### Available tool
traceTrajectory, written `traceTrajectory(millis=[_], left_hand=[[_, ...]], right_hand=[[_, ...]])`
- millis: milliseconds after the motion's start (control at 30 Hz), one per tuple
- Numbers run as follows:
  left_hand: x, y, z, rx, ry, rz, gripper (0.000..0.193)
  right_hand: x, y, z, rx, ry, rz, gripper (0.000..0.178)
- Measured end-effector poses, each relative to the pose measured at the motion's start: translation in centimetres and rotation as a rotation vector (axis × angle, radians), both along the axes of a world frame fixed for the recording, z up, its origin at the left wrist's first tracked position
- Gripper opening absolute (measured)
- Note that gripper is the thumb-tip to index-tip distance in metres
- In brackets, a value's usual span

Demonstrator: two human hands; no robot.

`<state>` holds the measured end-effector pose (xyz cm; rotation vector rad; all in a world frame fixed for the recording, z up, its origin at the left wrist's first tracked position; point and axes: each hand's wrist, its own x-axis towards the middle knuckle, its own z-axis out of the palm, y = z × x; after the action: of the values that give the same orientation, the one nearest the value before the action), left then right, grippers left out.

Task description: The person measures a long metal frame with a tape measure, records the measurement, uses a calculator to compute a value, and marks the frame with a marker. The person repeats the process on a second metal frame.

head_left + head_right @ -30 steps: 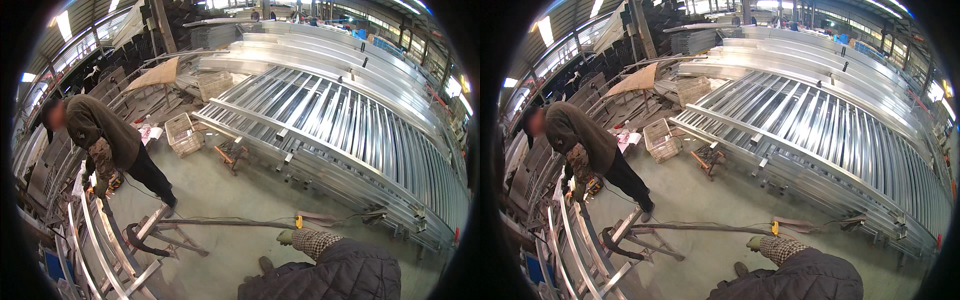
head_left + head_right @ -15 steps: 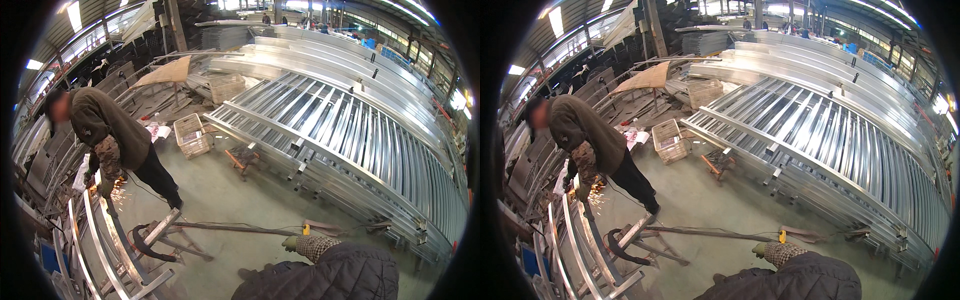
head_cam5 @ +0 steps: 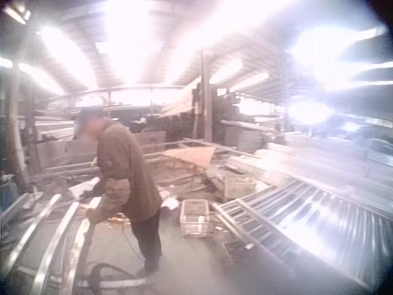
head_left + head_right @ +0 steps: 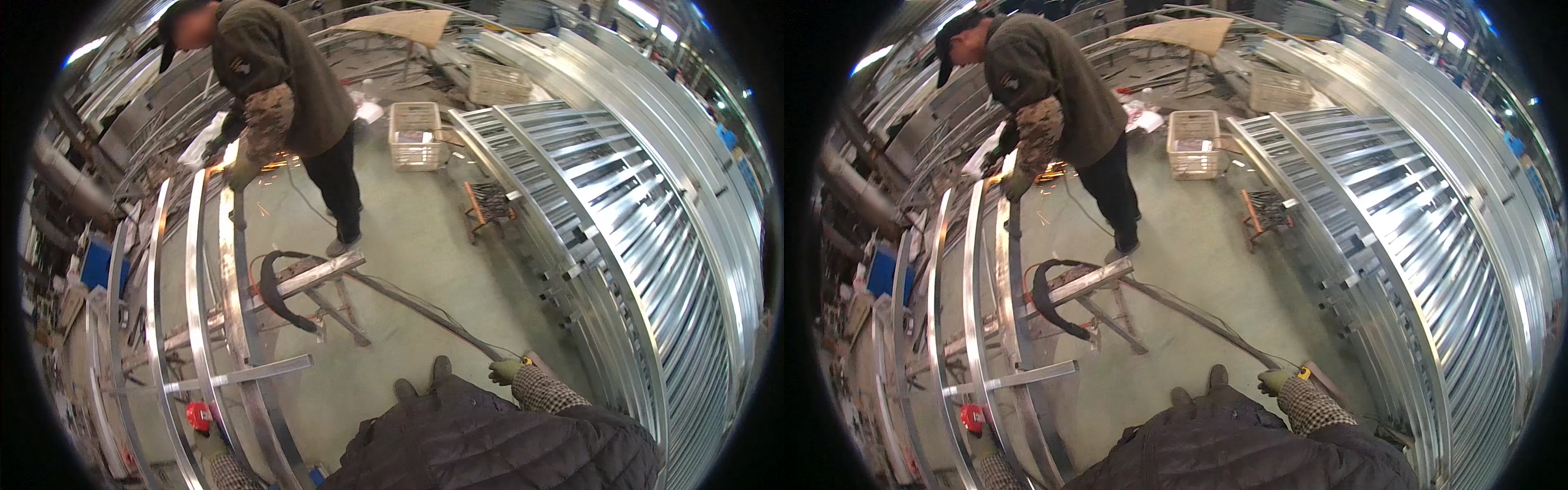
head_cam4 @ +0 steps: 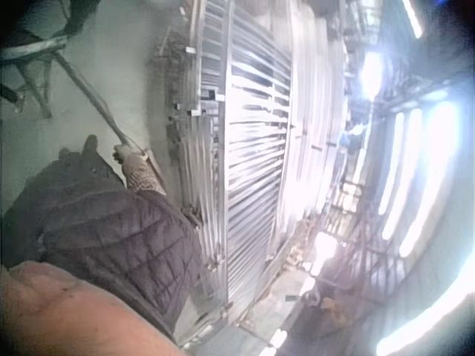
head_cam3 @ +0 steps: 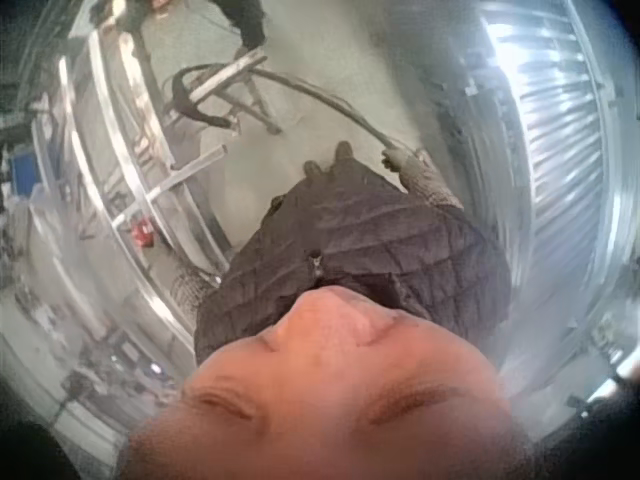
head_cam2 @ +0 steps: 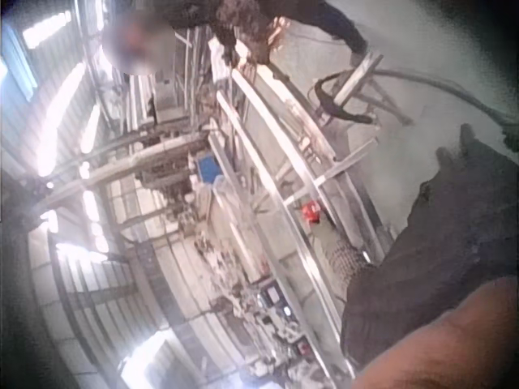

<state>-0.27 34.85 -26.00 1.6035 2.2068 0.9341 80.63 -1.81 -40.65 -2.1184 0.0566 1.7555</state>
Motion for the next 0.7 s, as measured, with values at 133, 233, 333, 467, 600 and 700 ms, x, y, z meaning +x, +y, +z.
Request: traceTrajectory(millis=[133,233,333,467,600,700], left_hand=[[2.7,-0.1,2.0,-0.101,0.006,0.122,0.055],[7.2,1.0,3.1,-0.113,0.051,0.091,0.055],[12.2,2.6,3.7,-0.058,0.116,0.093,0.055],[15.4,3.6,4.5,-0.048,0.144,0.101,0.054],[15.3,4.2,4.3,-0.045,0.147,0.1,0.053],[13.5,4.3,3.5,-0.037,0.149,0.095,0.053]], right_hand=[[3.2,-0.7,1.5,-0.018,-0.043,-0.066,0.047],[5.1,-0.2,1.7,-0.052,-0.146,0.005,0.041],[5.9,1.2,0.9,-0.098,-0.144,0.116,0.042],[5.0,2.6,-1.2,0.028,-0.08,0.033,0.045],[3.8,3.0,-2.1,0.03,-0.027,0.079,0.049],[3.4,2.6,-1.2,0.022,-0.063,0.12,0.046]])
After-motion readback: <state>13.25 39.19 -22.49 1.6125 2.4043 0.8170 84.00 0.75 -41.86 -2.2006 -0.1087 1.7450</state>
